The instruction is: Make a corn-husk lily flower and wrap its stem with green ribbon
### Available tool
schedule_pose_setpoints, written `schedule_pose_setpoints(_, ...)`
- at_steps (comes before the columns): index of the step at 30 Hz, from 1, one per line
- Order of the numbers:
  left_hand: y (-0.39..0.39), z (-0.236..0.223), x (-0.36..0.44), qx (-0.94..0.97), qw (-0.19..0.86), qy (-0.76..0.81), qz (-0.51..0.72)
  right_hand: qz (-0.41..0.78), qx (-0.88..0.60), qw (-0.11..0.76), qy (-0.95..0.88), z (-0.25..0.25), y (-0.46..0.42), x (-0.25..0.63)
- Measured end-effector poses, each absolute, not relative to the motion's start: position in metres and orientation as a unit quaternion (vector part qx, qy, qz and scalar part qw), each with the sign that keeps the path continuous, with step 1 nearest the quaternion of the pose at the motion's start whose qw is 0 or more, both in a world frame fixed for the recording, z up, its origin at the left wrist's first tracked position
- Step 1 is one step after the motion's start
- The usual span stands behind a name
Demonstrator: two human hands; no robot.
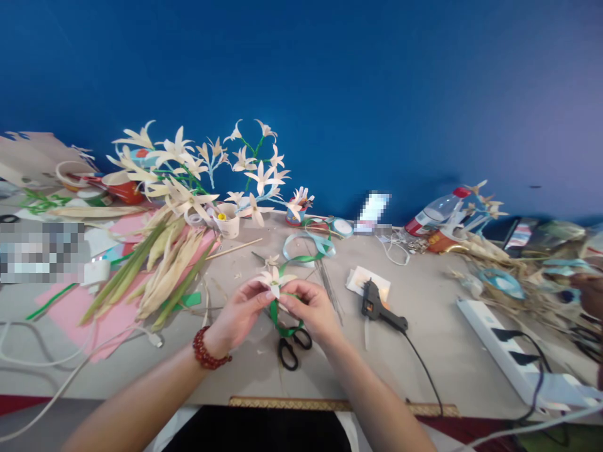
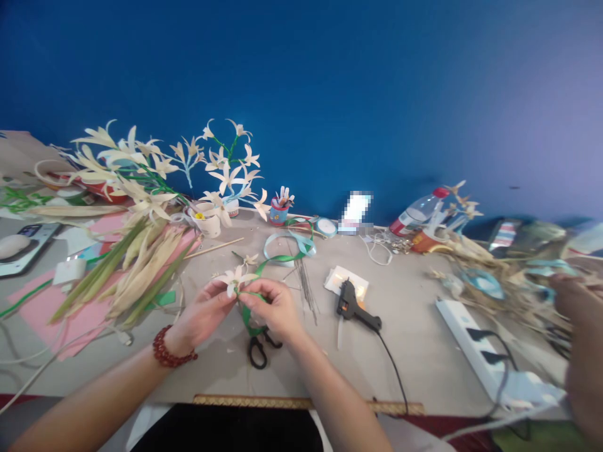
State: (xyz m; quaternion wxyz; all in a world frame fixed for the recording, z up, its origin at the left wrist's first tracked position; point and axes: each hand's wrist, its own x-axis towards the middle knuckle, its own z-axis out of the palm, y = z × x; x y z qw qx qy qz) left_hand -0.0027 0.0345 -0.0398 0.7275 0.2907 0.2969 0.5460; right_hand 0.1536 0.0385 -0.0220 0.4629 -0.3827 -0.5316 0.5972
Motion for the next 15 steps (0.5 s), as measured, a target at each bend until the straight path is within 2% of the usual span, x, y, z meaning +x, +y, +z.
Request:
schedule_pose_setpoints(5, 0.0339, -0.039, -0.0021, 0.281, 0.762, 0.262, 0.521, 0.569, -0.367, 0.474, -0.563, -0.0224, 0.037, 0.154)
schedule_pose_setpoints(11, 0.0341, -0.0418, 0.0001, 0.288, 0.737, 0.297, 0.535, 0.358, -0.416, 0.493, -0.675, -0.0181, 0.0326, 0.1547)
schedule_pose_setpoints(13, 0.0343, -0.0426, -0.0001, 0.291, 0.727, 0.304, 0.542, 0.347, -0.415, 0.497, -0.679, -0.0182, 0.0322, 0.1541)
schedule_pose_setpoints(15, 0.0344, -0.0432, -0.001, 0.289, 0.728, 0.298, 0.545, 0.388, -0.398, 0.504, -0.661, -0.0198, 0.033, 0.1527)
